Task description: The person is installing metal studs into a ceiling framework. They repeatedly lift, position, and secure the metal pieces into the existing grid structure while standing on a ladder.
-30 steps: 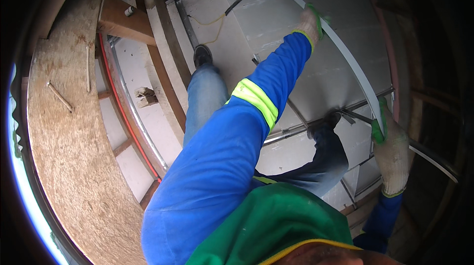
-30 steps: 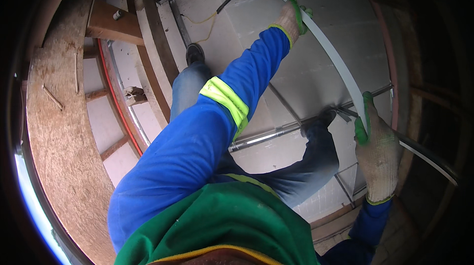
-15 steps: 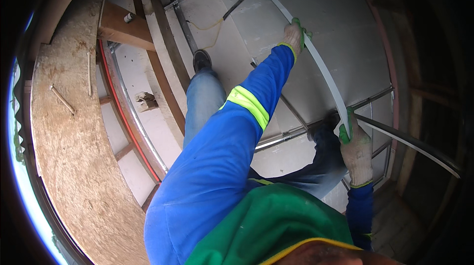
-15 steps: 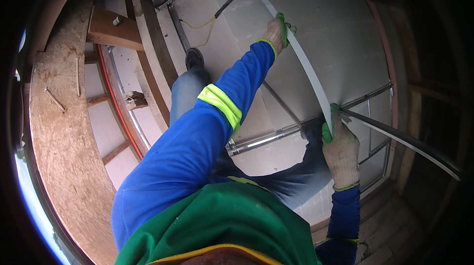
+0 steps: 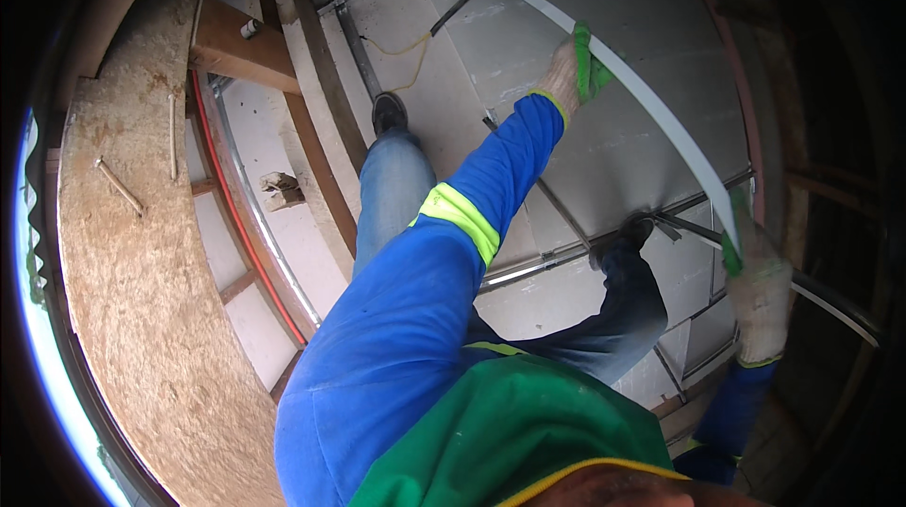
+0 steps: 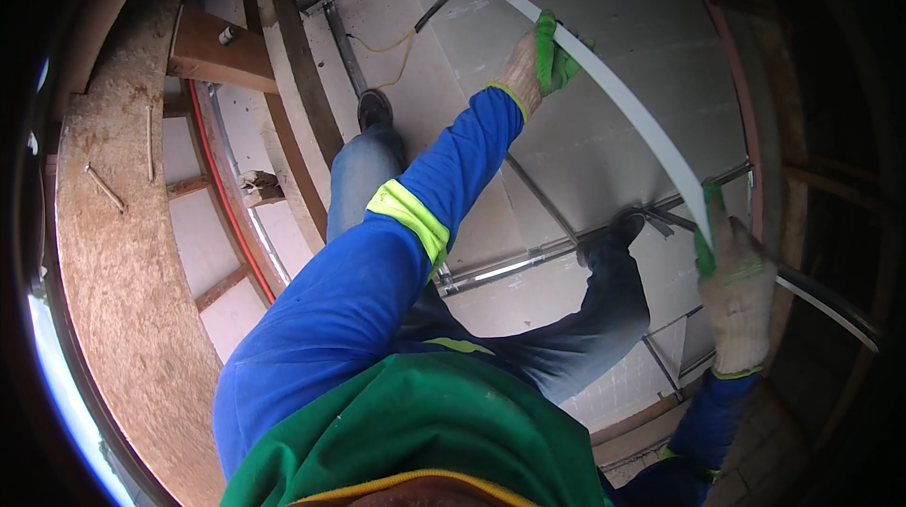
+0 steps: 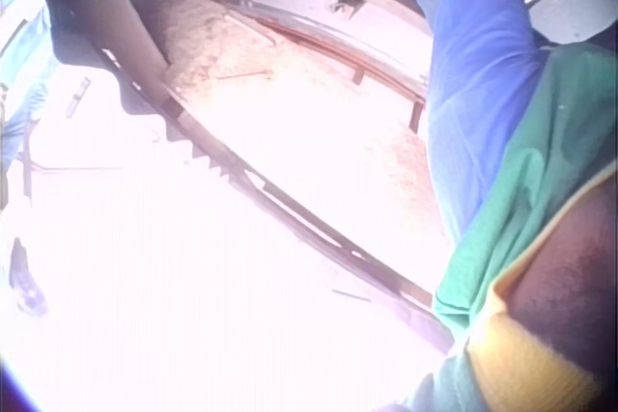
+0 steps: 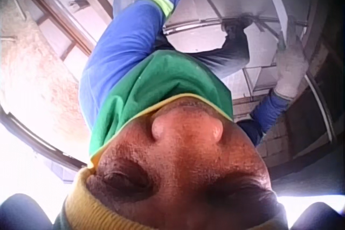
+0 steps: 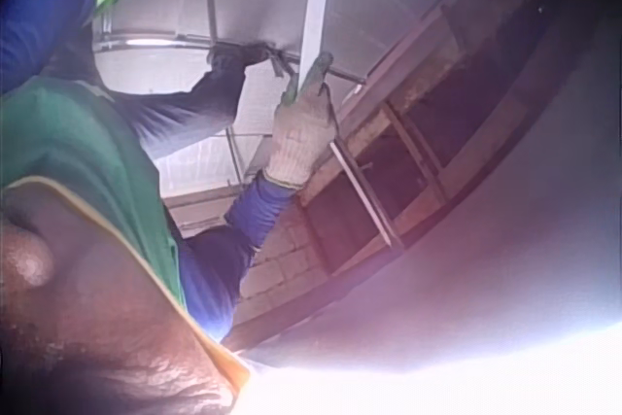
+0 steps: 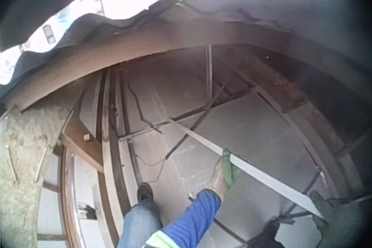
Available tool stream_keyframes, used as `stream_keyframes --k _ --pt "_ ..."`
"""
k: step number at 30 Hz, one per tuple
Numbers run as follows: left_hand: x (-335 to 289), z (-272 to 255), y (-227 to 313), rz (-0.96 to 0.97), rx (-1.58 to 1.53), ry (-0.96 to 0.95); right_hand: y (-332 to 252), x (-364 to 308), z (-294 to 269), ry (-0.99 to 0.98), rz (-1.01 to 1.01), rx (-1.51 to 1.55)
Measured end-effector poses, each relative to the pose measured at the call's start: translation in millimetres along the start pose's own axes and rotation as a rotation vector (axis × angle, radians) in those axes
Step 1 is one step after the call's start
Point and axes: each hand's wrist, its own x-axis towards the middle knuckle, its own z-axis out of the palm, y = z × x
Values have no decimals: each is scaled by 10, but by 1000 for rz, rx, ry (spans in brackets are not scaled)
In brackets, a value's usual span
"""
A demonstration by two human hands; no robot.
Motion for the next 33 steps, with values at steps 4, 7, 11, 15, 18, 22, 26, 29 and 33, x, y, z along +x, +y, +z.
stream_keyframes --k 4,7,11,15,18,22,26,29,33 --pt "53 713 270 84 -277 -91 514 571 -729 166 -126 -453" --pt "246 1041 235 147 -214 -188 690 861 -1275 218 -168 -637" --pt "1029 858 575 198 -164 -295 310 1247 -1804 177 -303 -598" --pt "704 1207 117 30 -102 -213 513 1119 -1588 76 -148 -663" --pt "434 1300 263 71 -143 -158 658 1130 -1593 241 -304 -605" --pt "508 1067 362 122 -63 -104 956 1042 -980 286 -219 -660" --pt "424 679 406 48 45 9 874 934 -170 309 -238 -527" --pt "342 159 291 29 95 17 260 564 60 144 -111 -265" --pt "-125 -500 237 -16 246 114 -517 52 383 -185 -7 68"
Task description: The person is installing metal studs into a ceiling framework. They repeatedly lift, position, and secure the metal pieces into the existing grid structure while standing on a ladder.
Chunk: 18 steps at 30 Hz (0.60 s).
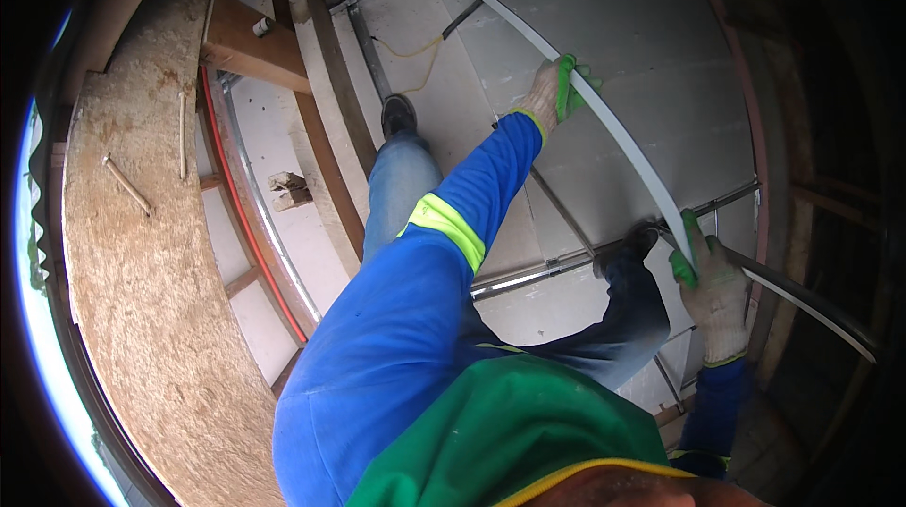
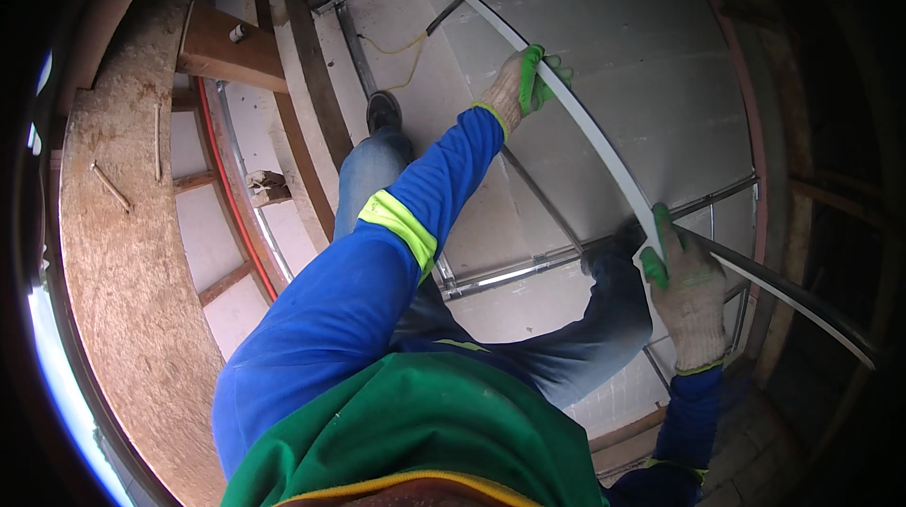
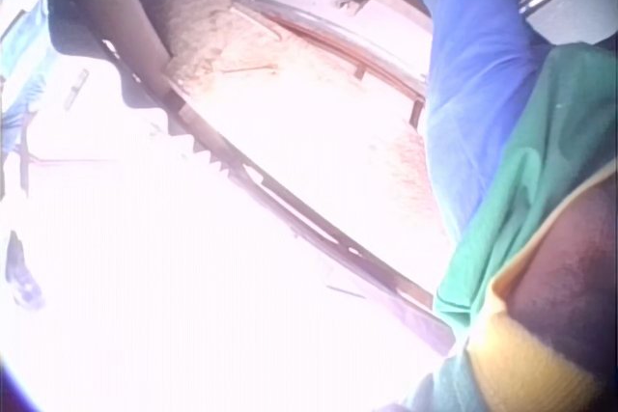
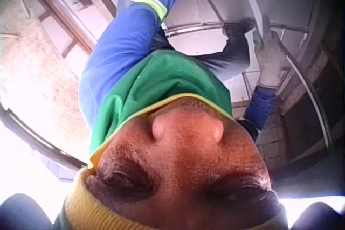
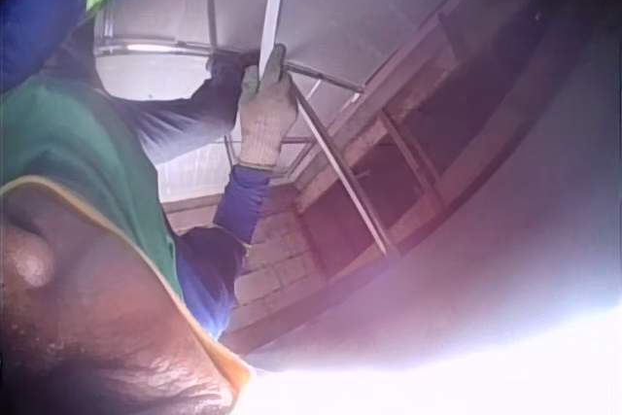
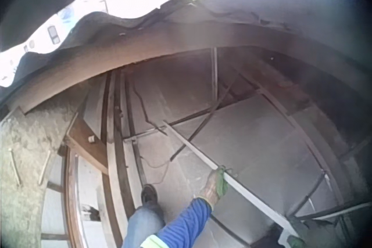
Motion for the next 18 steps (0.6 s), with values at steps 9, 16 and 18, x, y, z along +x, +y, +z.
stream_keyframes --k 9,16,18 --pt "-96 318 188 95 605 170 477 105 348 -238 282 1735" --pt "467 628 263 65 224 -31 808 343 -565 -24 130 1324" --pt "476 716 356 66 -113 -119 631 367 -861 90 37 1047"
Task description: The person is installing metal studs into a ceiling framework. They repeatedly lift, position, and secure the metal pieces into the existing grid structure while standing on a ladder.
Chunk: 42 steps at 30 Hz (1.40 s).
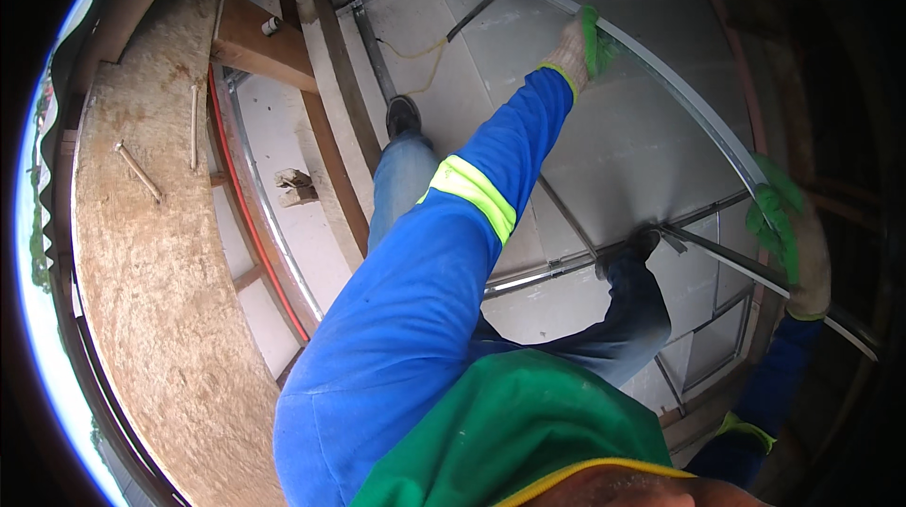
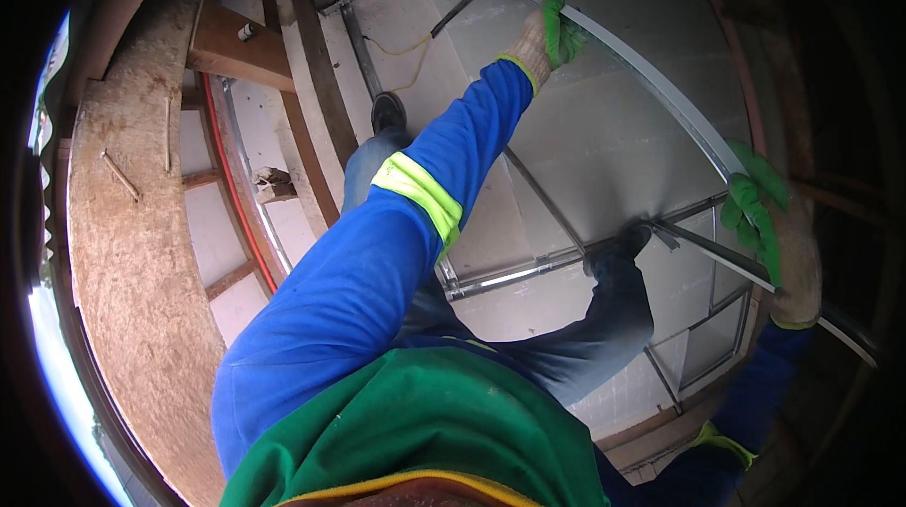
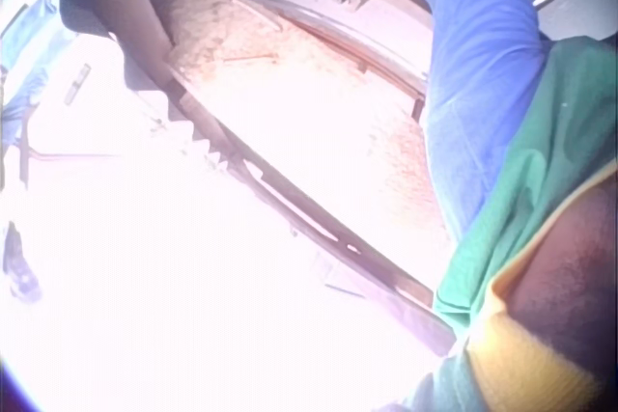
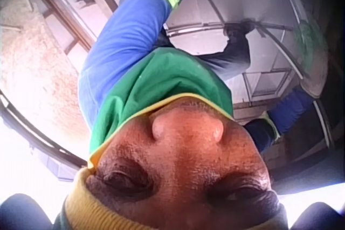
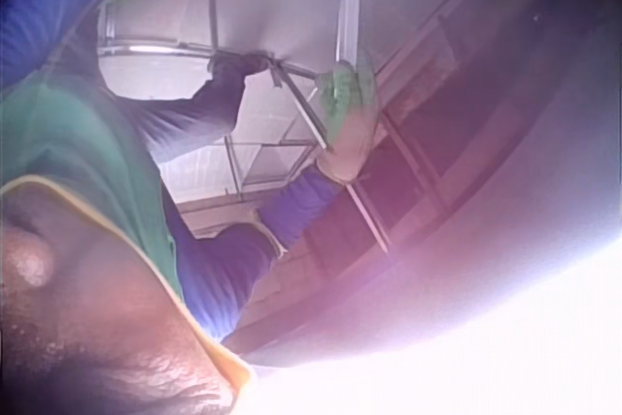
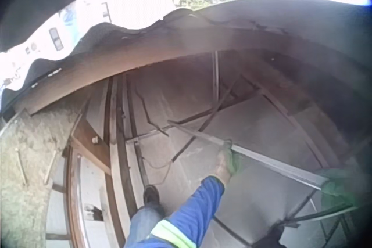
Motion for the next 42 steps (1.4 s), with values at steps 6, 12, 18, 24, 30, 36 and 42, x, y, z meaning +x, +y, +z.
stream_keyframes --k 6,12,18,24,30,36,42 --pt "-201 398 328 -3 243 62 -476 305 -438 -181 119 51" --pt "-47 484 259 19 298 66 -148 428 -685 -188 165 206" --pt "-253 -187 -55 104 588 286 363 -176 309 -203 331 400" --pt "-633 -556 -199 340 460 339 1140 -588 1332 -228 341 519" --pt "-679 -456 -101 205 611 201 971 -887 2092 -226 292 986" --pt "-1160 -1006 -385 212 1548 178 1096 -1235 2429 -227 507 934" --pt "-1756 -1148 721 -11 1626 -44 1145 -1353 2204 -136 562 793"
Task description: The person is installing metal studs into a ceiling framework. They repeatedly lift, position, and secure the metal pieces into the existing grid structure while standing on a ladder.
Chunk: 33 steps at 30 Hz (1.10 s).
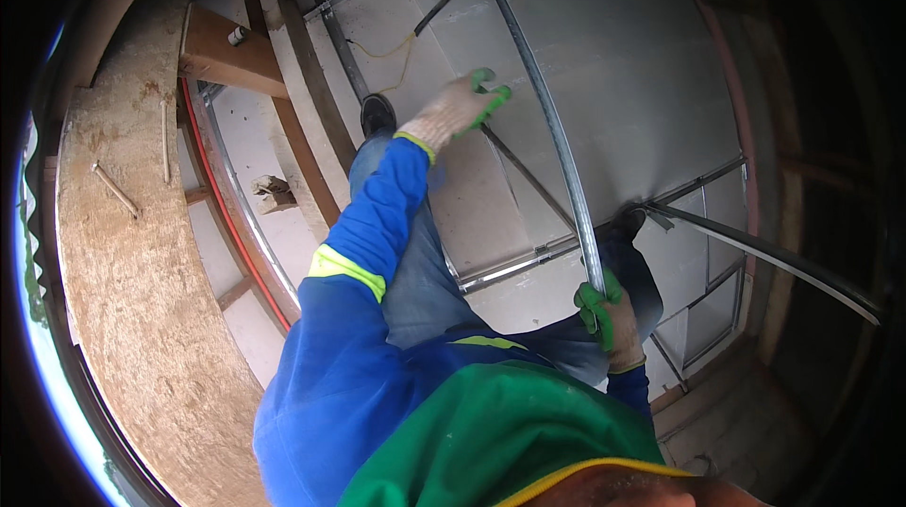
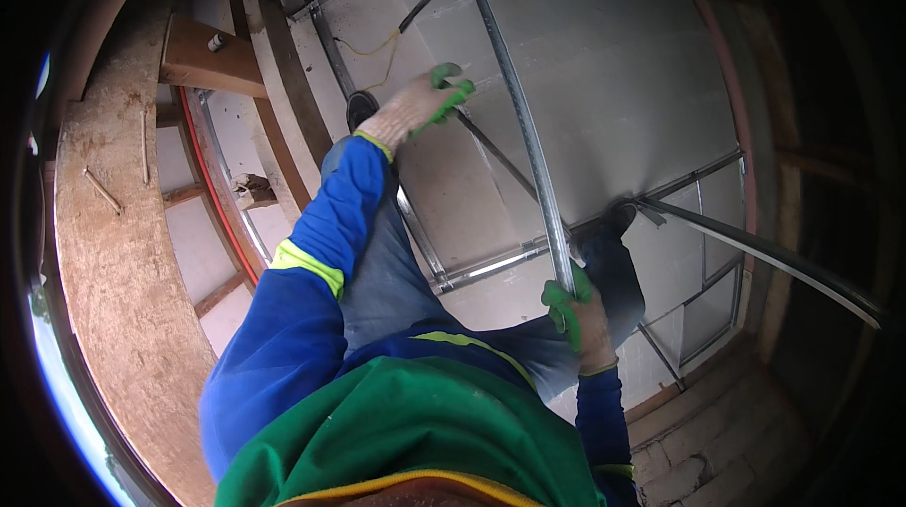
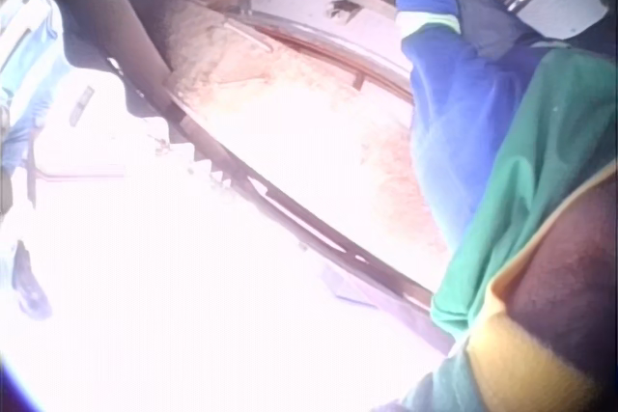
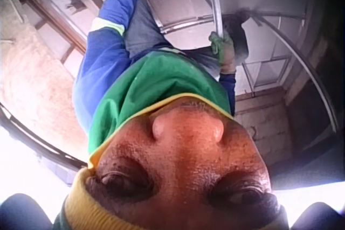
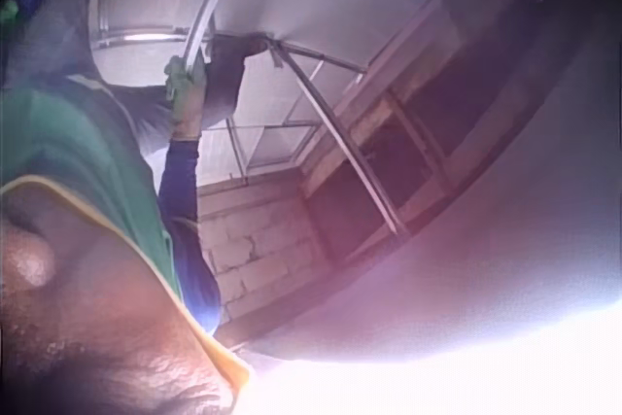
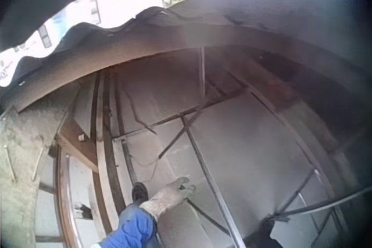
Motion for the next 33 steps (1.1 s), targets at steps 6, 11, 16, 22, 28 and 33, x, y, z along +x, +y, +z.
stream_keyframes --k 6,11,16,22,28,33 --pt "-806 -1122 -1023 -329 1131 839 -88 -20 -471 393 -236 -1098" --pt "-814 -1134 -1342 -457 929 944 241 265 -742 540 -396 -1286" --pt "-768 -1177 -1350 -529 934 876 385 433 -811 564 -409 -1286" --pt "-756 -1206 -1367 -584 997 838 338 465 -832 535 -408 -1289" --pt "-738 -1185 -1280 -585 968 816 205 433 -769 500 -269 -1418" --pt "-753 -1209 -1344 -590 981 803 153 210 -743 329 -240 -844"
